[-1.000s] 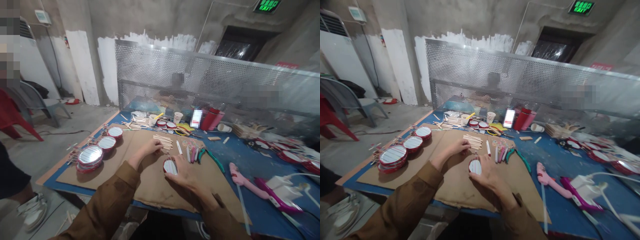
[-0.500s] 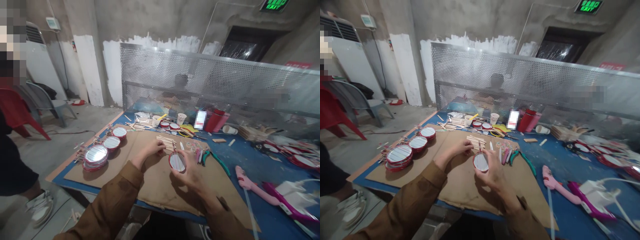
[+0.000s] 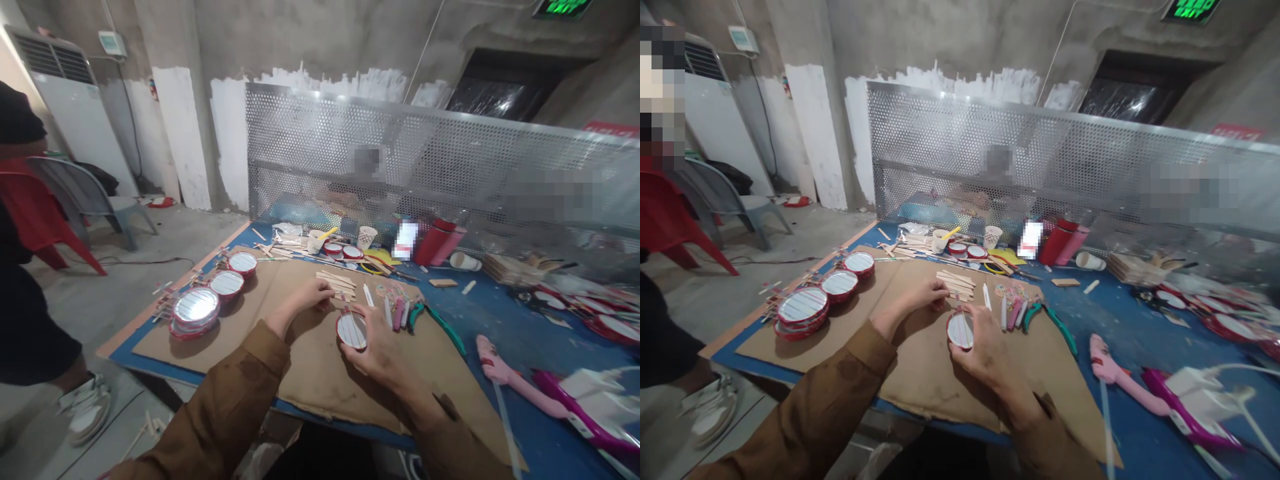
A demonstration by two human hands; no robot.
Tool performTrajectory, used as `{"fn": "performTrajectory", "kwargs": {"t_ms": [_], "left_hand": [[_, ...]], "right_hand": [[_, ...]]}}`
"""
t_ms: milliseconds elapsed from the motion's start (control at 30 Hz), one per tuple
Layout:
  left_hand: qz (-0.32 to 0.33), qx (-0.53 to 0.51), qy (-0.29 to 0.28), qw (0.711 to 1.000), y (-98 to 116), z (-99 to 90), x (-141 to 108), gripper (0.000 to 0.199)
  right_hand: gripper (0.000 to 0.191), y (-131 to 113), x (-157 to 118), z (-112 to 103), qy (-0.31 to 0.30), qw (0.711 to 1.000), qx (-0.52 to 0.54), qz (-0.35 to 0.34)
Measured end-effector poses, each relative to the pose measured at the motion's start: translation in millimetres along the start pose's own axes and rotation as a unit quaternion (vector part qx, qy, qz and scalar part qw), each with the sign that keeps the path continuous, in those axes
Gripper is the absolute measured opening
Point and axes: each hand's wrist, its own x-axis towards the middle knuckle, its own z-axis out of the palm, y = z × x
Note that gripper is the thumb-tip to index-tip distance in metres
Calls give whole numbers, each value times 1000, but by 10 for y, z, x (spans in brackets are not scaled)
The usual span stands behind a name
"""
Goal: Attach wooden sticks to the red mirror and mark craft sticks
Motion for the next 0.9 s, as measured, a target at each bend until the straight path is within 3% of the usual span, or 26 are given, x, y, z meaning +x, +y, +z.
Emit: {"fn": "performTrajectory", "kwargs": {"t_ms": [900], "left_hand": [[-11, 7, -10, 1000, 40, 6, -11, 23]], "right_hand": [[71, 50, -25, 80, 6, 1000, -14, -5]]}}
